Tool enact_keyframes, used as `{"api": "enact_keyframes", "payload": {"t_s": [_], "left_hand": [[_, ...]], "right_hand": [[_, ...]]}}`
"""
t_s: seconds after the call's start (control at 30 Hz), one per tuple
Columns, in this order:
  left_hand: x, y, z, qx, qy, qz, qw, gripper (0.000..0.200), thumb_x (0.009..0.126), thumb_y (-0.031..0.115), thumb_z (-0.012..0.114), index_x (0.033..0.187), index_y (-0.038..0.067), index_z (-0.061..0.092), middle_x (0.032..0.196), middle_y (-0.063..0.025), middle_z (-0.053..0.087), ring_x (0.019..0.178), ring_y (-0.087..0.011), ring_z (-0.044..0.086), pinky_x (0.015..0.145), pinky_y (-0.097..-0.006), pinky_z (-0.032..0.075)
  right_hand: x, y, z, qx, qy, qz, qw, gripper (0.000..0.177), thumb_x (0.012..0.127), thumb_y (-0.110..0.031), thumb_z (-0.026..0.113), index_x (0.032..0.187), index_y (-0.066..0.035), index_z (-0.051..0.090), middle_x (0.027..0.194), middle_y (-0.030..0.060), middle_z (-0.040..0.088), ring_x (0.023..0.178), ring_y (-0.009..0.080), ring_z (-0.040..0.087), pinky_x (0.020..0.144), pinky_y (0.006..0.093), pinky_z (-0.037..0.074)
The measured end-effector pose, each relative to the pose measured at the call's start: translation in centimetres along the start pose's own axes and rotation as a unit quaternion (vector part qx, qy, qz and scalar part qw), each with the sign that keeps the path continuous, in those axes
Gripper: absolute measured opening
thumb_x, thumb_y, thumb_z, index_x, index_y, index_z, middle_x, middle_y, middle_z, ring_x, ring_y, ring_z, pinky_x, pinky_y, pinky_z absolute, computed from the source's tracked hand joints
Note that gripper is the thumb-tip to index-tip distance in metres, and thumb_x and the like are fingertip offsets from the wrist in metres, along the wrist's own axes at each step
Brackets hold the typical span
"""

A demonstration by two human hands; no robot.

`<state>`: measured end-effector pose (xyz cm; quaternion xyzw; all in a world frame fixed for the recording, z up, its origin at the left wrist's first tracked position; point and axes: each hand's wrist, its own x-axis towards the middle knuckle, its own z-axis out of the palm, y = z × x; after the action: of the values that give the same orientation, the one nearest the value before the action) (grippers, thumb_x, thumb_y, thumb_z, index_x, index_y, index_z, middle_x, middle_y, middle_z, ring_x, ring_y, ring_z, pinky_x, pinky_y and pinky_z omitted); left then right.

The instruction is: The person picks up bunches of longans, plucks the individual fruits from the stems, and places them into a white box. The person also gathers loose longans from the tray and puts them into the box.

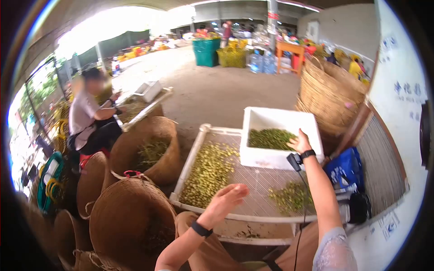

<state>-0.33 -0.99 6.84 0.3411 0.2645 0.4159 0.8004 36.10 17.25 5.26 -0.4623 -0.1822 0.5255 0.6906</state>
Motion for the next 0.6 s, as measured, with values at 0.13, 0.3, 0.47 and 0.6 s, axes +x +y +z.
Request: {"api": "enact_keyframes", "payload": {"t_s": [0.13, 0.3, 0.47, 0.6], "left_hand": [[-1.8, -1.9, 0.1, 0.002, -0.004, -0.005, 1.000, 0.025, 0.090, 0.018, 0.048, 0.106, 0.000, 0.054, 0.105, -0.0125, 0.059, 0.100, -0.0241, 0.056, 0.084, -0.0356, 0.045], [-3.2, -4.8, 1.3, -0.016, -0.017, -0.034, 0.999, 0.024, 0.090, 0.022, 0.049, 0.102, 0.001, 0.056, 0.098, -0.0105, 0.059, 0.095, -0.0220, 0.057, 0.084, -0.0355, 0.045], [-3.5, -7.7, 2.5, -0.054, -0.048, -0.069, 0.995, 0.027, 0.092, 0.021, 0.047, 0.104, -0.001, 0.055, 0.100, -0.0118, 0.059, 0.096, -0.0220, 0.056, 0.087, -0.0340, 0.044], [-4.2, -8.7, 2.1, -0.049, -0.043, -0.091, 0.994, 0.028, 0.092, 0.021, 0.046, 0.108, 0.000, 0.053, 0.102, -0.0123, 0.058, 0.098, -0.0227, 0.056, 0.090, -0.0351, 0.043]], "right_hand": [[-3.8, 0.6, -6.5, -0.092, -0.060, 0.022, 0.994, 0.015, 0.085, -0.018, 0.056, 0.087, -0.004, 0.053, 0.081, 0.0090, 0.058, 0.071, 0.0200, 0.059, 0.066, 0.0345, 0.050], [-10.2, 1.3, -13.3, -0.446, -0.052, 0.057, 0.891, 0.025, 0.082, -0.023, 0.059, 0.064, -0.007, 0.051, 0.055, 0.0016, 0.052, 0.043, 0.0105, 0.050, 0.036, 0.0258, 0.040], [-9.2, 6.0, -17.6, -0.874, -0.175, 0.041, 0.451, 0.014, 0.069, -0.008, 0.059, 0.080, 0.000, 0.056, 0.082, 0.0176, 0.061, 0.083, 0.0343, 0.057, 0.073, 0.0400, 0.045], [-8.9, 7.1, -18.0, -0.851, -0.173, -0.023, 0.495, 0.016, 0.079, -0.007, 0.053, 0.067, 0.002, 0.055, 0.067, 0.0214, 0.055, 0.059, 0.0313, 0.055, 0.054, 0.0447, 0.043]]}}
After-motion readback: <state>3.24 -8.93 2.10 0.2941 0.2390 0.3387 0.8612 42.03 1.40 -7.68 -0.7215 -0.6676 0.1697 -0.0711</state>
